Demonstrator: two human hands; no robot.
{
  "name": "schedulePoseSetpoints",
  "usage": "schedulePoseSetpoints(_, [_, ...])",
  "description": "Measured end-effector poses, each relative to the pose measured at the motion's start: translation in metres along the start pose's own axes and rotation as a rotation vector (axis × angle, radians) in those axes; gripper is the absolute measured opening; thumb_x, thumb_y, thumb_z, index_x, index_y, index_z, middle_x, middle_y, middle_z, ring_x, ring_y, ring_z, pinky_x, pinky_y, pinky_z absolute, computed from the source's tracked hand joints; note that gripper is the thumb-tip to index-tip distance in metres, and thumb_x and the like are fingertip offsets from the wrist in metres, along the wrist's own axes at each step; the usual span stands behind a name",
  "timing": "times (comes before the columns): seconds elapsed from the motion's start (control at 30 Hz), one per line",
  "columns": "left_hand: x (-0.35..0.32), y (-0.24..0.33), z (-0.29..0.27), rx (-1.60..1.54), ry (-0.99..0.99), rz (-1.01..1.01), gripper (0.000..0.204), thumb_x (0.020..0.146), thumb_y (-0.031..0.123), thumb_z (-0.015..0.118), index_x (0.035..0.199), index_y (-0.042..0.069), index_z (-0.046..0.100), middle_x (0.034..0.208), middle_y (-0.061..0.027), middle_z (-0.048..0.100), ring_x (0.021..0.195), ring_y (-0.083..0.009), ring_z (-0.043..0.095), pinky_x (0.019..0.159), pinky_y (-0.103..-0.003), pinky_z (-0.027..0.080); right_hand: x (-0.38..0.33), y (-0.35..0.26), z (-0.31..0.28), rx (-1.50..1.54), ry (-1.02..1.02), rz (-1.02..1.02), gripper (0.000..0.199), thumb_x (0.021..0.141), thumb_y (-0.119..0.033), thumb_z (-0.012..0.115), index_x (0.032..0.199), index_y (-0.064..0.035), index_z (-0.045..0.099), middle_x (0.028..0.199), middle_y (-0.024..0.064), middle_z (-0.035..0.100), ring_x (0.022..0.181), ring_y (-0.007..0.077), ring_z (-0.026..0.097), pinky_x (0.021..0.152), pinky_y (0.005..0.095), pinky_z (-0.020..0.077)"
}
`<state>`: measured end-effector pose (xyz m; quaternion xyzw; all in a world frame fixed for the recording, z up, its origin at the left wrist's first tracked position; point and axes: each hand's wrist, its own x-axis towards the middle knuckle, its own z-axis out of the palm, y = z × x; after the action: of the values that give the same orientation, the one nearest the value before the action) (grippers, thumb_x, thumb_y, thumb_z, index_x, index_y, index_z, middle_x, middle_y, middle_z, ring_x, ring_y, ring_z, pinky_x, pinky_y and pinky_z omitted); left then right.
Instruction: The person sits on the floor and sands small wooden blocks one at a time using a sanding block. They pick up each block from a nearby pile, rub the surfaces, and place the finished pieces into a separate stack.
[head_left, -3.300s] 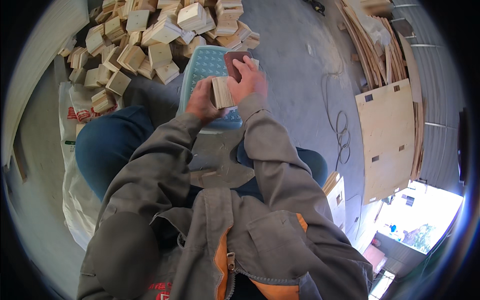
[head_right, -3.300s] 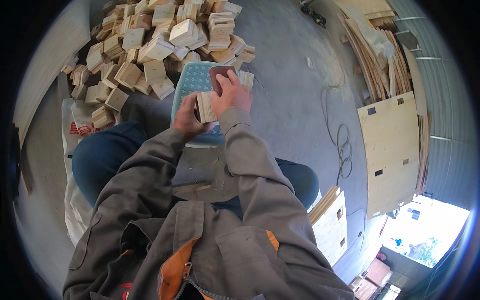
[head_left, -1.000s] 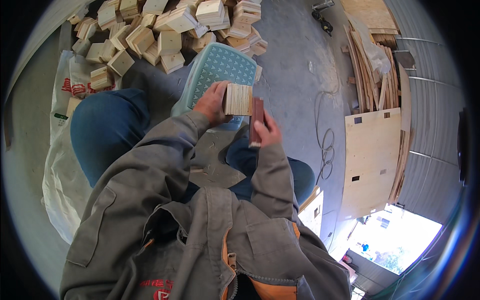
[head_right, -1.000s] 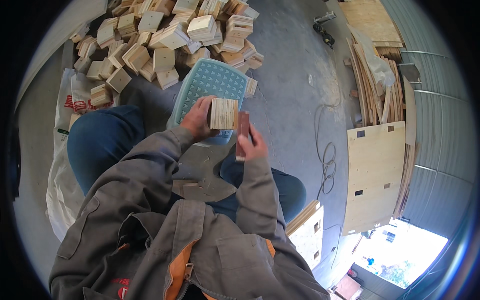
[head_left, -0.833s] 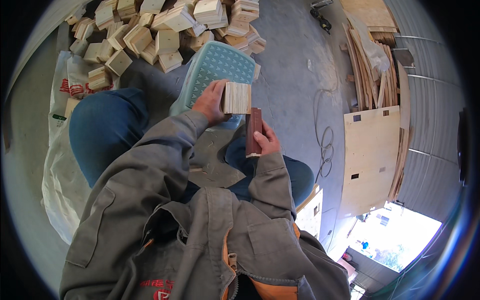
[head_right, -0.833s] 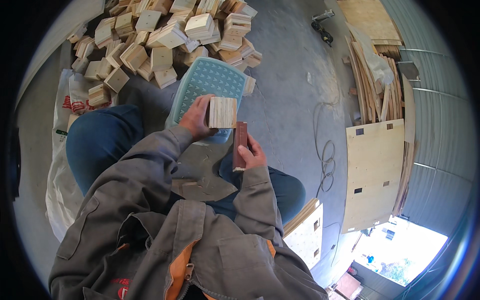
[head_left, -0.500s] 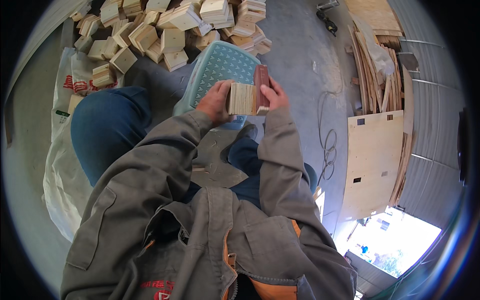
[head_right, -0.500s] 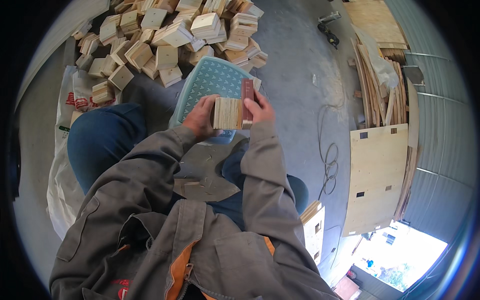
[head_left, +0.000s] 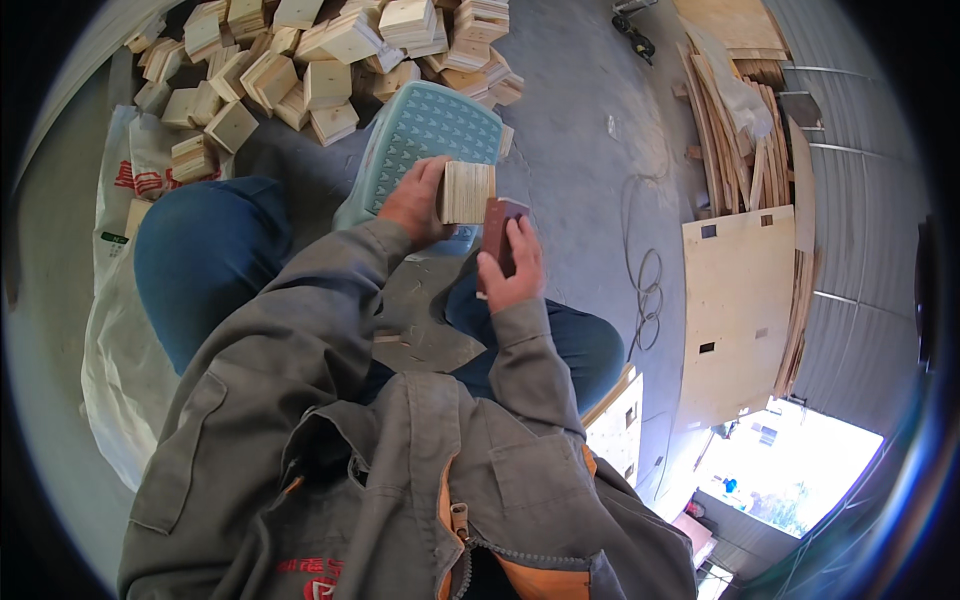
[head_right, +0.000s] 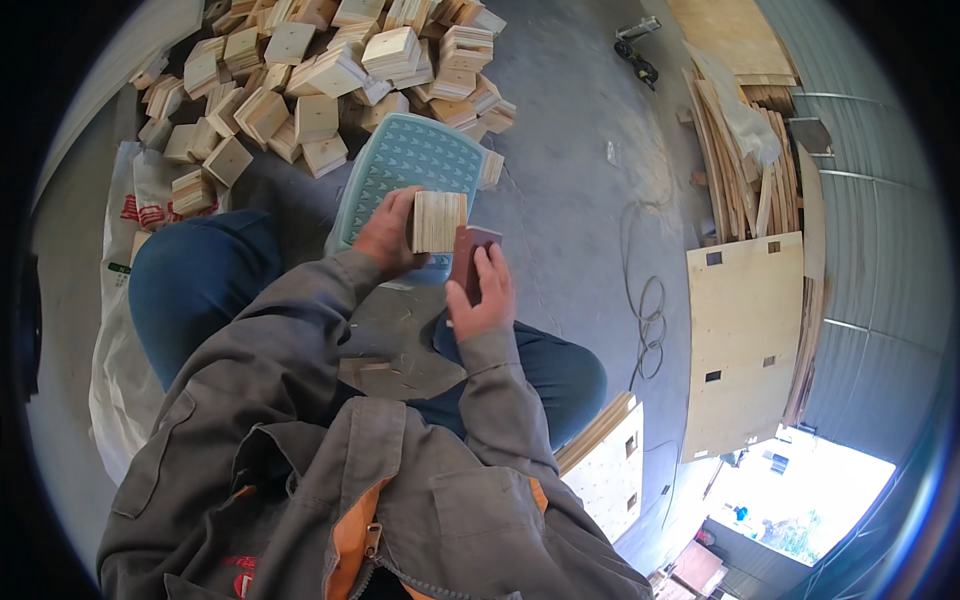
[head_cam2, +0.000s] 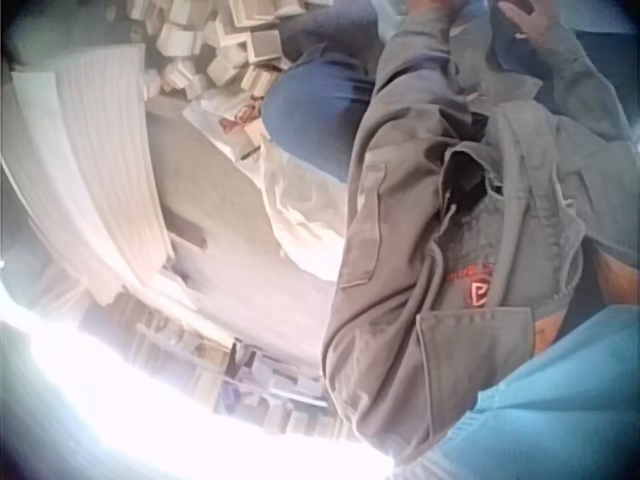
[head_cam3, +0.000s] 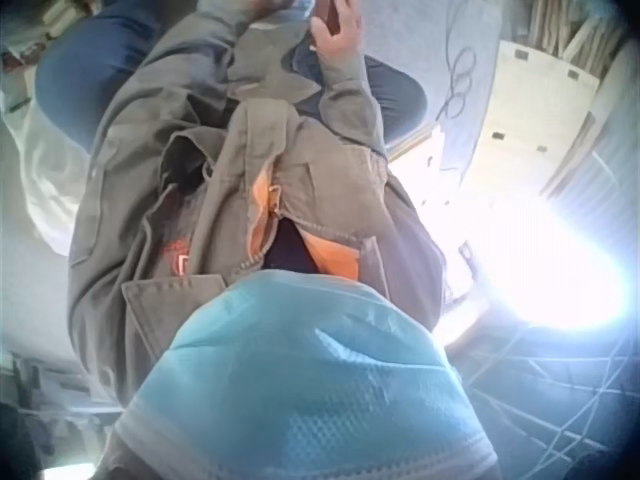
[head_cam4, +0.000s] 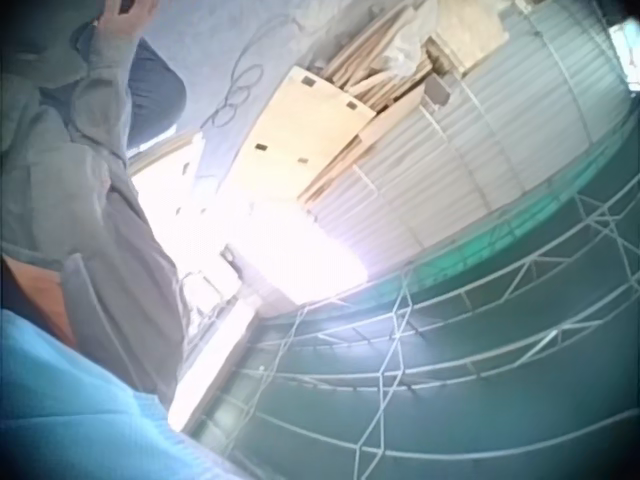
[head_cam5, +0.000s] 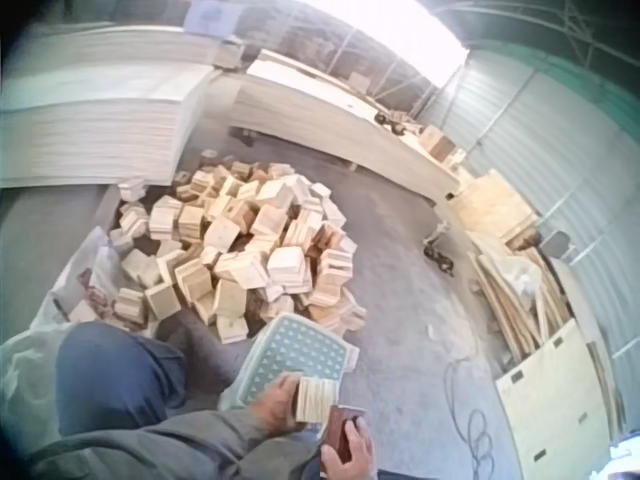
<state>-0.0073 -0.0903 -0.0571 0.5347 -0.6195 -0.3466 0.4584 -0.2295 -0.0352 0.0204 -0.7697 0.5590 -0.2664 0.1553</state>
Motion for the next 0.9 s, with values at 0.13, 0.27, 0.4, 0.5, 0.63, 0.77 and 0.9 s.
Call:
schedulePoseSetpoints(0.13, [0.002,0.007,0.0,0.002,-0.032,-0.025,0.1,0.067,0.016,0.093,0.153,0.009,0.042,0.147,-0.0212,0.051,0.137,-0.0441,0.054,0.115,-0.046,0.049,-0.013,-0.011,-0.004,-0.155,0.011,-0.07,0.075,0.084,-0.018,0.08,0.154,-0.0065,0.056,0.165,0.0236,0.044,0.145,0.0423,0.05,0.118,0.0514,0.04])
schedulePoseSetpoints(0.27, [0.004,0.008,-0.005,0.002,-0.047,-0.028,0.099,0.067,0.017,0.093,0.152,0.008,0.043,0.146,-0.0222,0.052,0.138,-0.0434,0.053,0.116,-0.047,0.049,0.018,-0.013,0.007,-0.204,0.012,-0.1,0.069,0.084,-0.016,0.077,0.15,-0.0068,0.06,0.164,0.0211,0.047,0.135,0.0425,0.055,0.114,0.0528,0.0431])
schedulePoseSetpoints(0.4, [0.002,0.002,-0.006,-0.004,-0.042,-0.038,0.099,0.066,0.017,0.093,0.151,0.008,0.043,0.145,-0.0217,0.053,0.137,-0.0433,0.054,0.116,-0.046,0.048,0.082,-0.028,0.019,-0.269,-0.043,-0.026,0.063,0.088,-0.02,0.071,0.149,-0.0094,0.063,0.163,0.017,0.051,0.132,0.042,0.058,0.115,0.0485,0.0446])
schedulePoseSetpoints(0.5, [0.004,0.008,-0.003,-0.042,-0.055,-0.054,0.102,0.063,0.02,0.096,0.151,0.011,0.045,0.147,-0.0192,0.052,0.136,-0.0424,0.055,0.113,-0.046,0.051,0.132,-0.022,0.03,-0.281,-0.065,0.049,0.062,0.089,-0.02,0.068,0.15,-0.0104,0.063,0.163,0.0166,0.051,0.133,0.042,0.057,0.116,0.0481,0.0448])
schedulePoseSetpoints(0.63, [0.005,0.006,-0.001,-0.015,-0.015,-0.052,0.101,0.064,0.018,0.096,0.15,0.011,0.045,0.147,-0.0188,0.052,0.136,-0.042,0.055,0.114,-0.046,0.05,0.142,-0.025,0.033,-0.308,-0.083,0.061,0.062,0.089,-0.021,0.07,0.149,-0.0096,0.063,0.162,0.0181,0.052,0.135,0.0416,0.057,0.117,0.0495,0.0437])
schedulePoseSetpoints(0.77, [0.003,-0.001,0.005,0.0,0.011,-0.011,0.101,0.064,0.019,0.096,0.15,0.01,0.045,0.147,-0.019,0.051,0.136,-0.0421,0.055,0.114,-0.046,0.05,0.091,-0.009,0.031,-0.309,-0.011,-0.096,0.067,0.087,-0.023,0.075,0.151,-0.0132,0.061,0.164,0.014,0.05,0.129,0.0422,0.057,0.114,0.0512,0.0458])
schedulePoseSetpoints(0.9, [0.003,-0.002,0.004,-0.007,0.004,-0.002,0.101,0.064,0.018,0.096,0.15,0.01,0.045,0.149,-0.0194,0.051,0.136,-0.0425,0.055,0.114,-0.047,0.05,0.02,-0.032,0.015,-0.269,-0.04,-0.102,0.068,0.086,-0.019,0.077,0.152,-0.0101,0.06,0.165,0.0164,0.048,0.128,0.0422,0.055,0.112,0.0527,0.0455])
